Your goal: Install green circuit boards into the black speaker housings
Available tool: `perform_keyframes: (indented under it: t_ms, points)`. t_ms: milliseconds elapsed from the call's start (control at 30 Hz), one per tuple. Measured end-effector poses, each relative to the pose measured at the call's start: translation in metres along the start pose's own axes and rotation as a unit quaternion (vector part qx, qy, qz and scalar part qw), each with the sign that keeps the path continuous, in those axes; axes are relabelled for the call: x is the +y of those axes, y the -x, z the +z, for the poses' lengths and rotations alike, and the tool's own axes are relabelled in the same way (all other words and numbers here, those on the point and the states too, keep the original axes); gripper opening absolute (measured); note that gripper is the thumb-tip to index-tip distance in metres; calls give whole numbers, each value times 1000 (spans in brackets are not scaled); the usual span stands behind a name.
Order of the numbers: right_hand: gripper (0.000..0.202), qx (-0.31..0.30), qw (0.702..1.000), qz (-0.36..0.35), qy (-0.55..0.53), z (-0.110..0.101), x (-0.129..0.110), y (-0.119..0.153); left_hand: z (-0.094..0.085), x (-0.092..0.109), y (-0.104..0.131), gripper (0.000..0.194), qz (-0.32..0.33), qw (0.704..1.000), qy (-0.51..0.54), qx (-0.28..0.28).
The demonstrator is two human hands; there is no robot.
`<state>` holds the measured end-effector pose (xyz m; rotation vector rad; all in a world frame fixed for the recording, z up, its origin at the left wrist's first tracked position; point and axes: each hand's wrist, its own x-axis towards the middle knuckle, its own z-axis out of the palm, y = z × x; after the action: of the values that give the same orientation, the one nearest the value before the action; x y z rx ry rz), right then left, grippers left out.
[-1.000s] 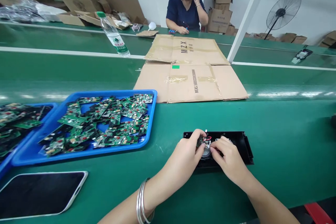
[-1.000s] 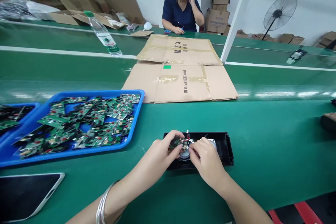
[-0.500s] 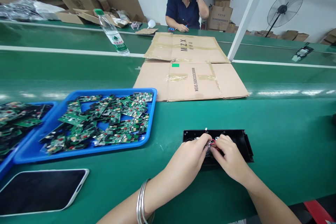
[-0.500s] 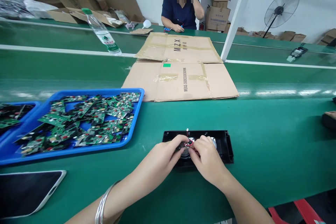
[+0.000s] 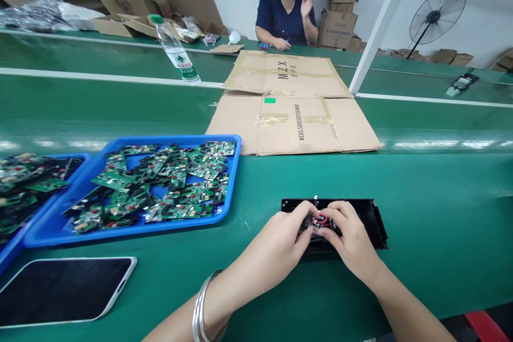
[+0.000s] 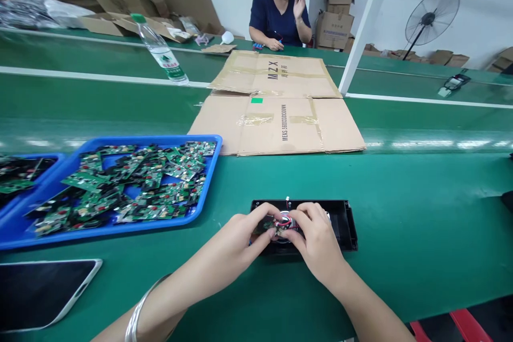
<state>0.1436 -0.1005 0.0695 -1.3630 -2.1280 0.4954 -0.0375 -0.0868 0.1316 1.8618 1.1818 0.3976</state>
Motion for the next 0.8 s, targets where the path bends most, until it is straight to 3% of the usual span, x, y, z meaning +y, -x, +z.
perform_keyframes:
  t_ms: [133, 233, 333, 433, 500, 600, 700, 800]
  points:
    - [34, -58, 994, 15, 89, 0, -5, -3, 0, -1, 3, 11, -71, 997, 13, 12]
    - [36, -85, 993, 30, 78, -1, -6, -3, 0, -2, 3, 11, -87, 996, 18, 17]
    - [28, -23, 996, 82, -40, -2, 1, -1, 3, -2, 0, 18, -89, 995, 24, 29]
    - [20, 63, 968, 176, -165, -4, 10, 2, 9, -3, -3, 23, -89, 995, 18, 38]
    - [21, 73, 953, 206, -212, -6, 14, 4, 13, -4, -6, 25, -92, 994, 7, 51]
    - [18, 68, 958, 176, -214, -8, 14, 6, 18, -8, -8, 29, -99, 992, -3, 75]
    - [14, 60, 979, 91, -175, -11, 10, 6, 21, -10, -10, 30, -101, 990, -8, 94]
    - [13, 39, 990, 6, -132, -11, 6, 5, 21, -9, -10, 24, -88, 993, -4, 76]
